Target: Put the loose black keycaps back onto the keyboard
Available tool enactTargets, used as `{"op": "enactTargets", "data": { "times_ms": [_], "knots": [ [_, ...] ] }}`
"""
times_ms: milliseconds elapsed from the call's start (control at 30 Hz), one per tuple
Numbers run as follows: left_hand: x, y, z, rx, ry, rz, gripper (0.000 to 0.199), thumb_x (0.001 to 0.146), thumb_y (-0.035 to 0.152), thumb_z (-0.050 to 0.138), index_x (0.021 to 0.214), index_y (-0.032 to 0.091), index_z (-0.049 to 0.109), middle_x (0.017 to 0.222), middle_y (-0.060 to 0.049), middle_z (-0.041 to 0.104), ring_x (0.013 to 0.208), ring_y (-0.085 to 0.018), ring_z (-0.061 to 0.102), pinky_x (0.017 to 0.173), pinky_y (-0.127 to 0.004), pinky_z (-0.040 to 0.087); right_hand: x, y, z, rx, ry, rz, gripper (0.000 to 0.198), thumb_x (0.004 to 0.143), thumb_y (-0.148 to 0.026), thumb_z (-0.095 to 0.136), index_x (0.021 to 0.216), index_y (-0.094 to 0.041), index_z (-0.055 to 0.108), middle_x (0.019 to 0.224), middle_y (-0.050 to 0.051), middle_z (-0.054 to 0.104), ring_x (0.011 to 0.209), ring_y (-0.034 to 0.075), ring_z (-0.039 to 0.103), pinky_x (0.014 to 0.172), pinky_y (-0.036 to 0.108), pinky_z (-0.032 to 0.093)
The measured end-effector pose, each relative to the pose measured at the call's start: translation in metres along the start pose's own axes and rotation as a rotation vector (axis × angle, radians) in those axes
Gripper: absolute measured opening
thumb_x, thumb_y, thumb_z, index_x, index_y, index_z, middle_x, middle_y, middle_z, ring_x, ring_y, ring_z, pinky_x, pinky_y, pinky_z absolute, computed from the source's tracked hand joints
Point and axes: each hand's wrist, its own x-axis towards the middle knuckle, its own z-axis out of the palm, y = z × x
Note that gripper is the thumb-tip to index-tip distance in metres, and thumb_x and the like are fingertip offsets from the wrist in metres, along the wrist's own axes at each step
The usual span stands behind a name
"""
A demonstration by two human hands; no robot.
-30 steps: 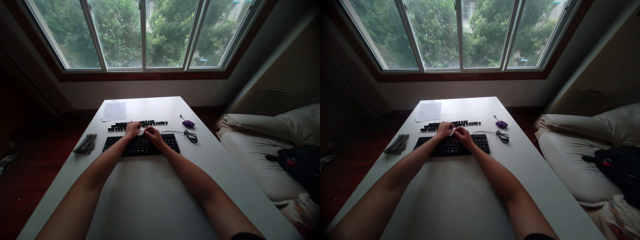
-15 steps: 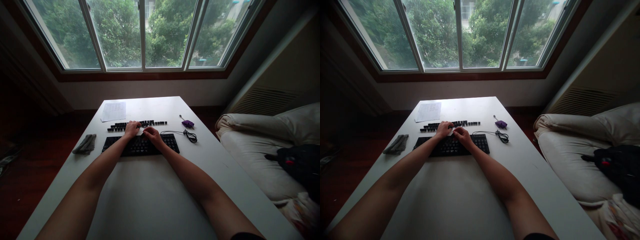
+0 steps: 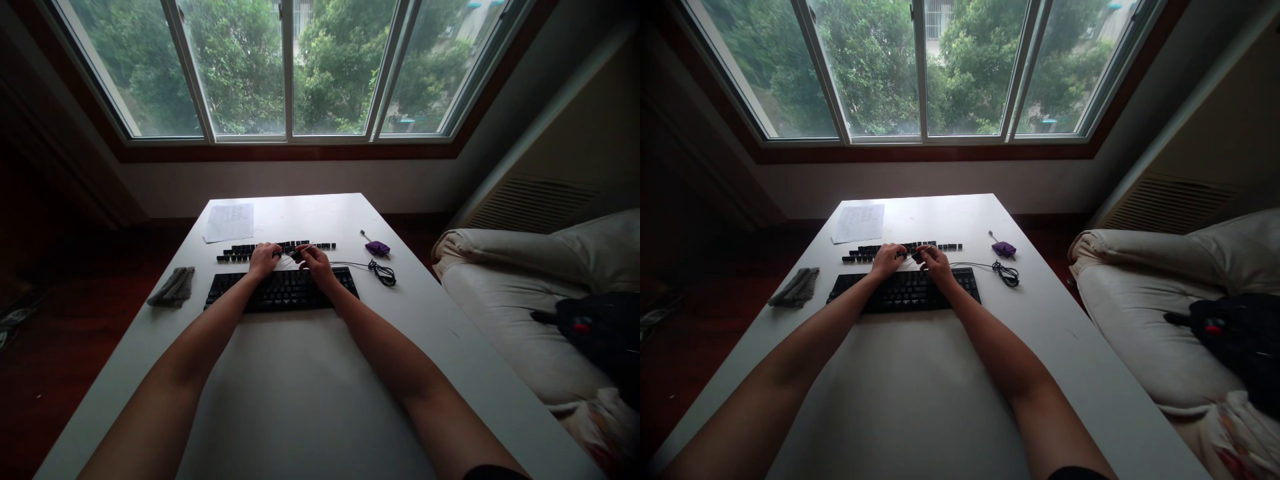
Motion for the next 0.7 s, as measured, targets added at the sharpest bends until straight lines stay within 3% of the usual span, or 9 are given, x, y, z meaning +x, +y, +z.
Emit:
{"op": "enactTargets", "data": {
  "times_ms": [200,467,700],
  "knots": [
    [-0.008,0.007,-0.005,0.018,0.027,0.036,0.021,0.090,0.023,0.055,0.103,0.024,0.071,0.109,-0.007,0.068,0.109,-0.026,0.054,0.100,-0.041,0.043,0.004,-0.003,-0.001,-0.214,-0.048,-0.096,0.034,0.089,-0.050,0.061,0.101,-0.019,0.067,0.081,0.003,0.068,0.064,0.014,0.063,0.057,0.026,0.049],
    [-0.026,0.018,-0.018,0.012,0.006,0.062,0.018,0.091,0.025,0.056,0.099,0.023,0.072,0.106,-0.008,0.069,0.107,-0.026,0.056,0.097,-0.040,0.045,-0.003,-0.010,0.004,-0.522,-0.063,-0.191,0.034,0.092,-0.043,0.060,0.118,-0.021,0.067,0.069,-0.001,0.068,0.061,0.015,0.064,0.065,0.027,0.047],
    [-0.053,0.030,-0.024,-0.059,-0.112,0.128,0.018,0.093,0.028,0.054,0.100,0.024,0.071,0.103,-0.006,0.069,0.097,-0.023,0.061,0.087,-0.037,0.048,-0.003,-0.012,0.006,-0.606,-0.039,-0.234,0.028,0.095,-0.043,0.056,0.104,-0.021,0.072,0.074,0.001,0.070,0.064,0.016,0.063,0.064,0.027,0.044]
  ]
}}
